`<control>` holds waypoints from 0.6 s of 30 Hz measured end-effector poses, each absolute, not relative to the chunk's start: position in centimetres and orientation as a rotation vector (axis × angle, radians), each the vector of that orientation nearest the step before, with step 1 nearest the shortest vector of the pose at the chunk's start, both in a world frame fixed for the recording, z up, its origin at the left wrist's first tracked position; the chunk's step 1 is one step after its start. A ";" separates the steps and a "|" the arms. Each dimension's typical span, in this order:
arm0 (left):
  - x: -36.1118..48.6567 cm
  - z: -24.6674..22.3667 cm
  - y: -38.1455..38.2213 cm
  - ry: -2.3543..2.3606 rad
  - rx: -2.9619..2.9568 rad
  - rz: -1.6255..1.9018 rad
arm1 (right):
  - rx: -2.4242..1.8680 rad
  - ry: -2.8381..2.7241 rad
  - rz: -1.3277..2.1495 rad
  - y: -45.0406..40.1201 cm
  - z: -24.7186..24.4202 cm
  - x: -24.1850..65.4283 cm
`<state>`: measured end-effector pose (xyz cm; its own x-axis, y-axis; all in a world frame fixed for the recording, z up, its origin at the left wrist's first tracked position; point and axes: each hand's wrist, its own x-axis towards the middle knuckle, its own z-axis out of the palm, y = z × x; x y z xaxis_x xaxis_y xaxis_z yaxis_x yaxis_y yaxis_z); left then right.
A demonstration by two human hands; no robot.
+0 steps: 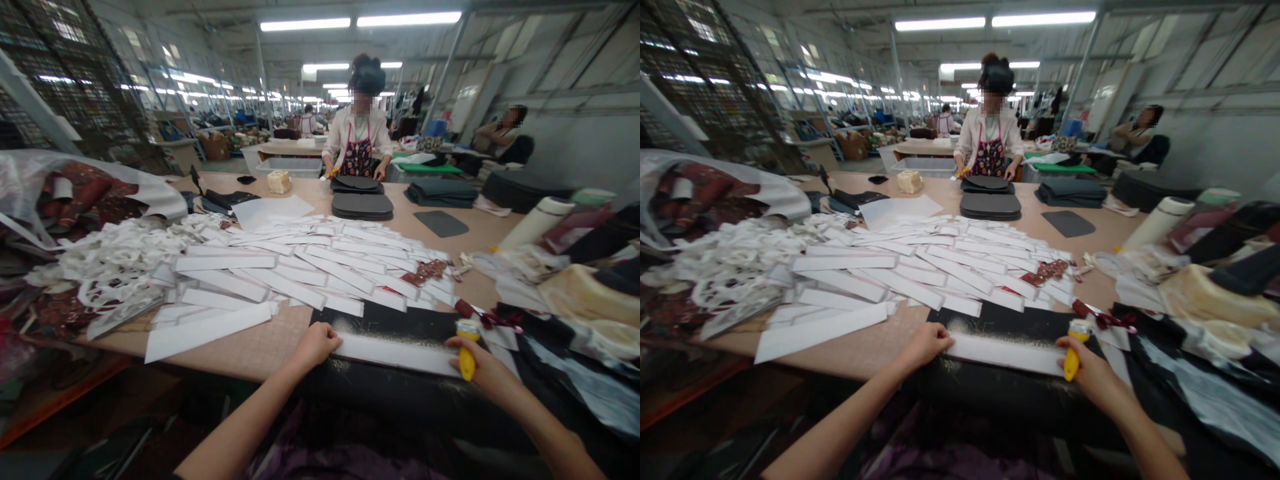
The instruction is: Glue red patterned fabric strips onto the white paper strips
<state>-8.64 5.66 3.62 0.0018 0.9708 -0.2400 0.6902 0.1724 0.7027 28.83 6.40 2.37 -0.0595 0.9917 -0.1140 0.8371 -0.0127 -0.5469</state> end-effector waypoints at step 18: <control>-8.3 3.3 5.4 1.834 1.853 0.314 | -2.225 -1.839 0.434 3.8 6.0 25.2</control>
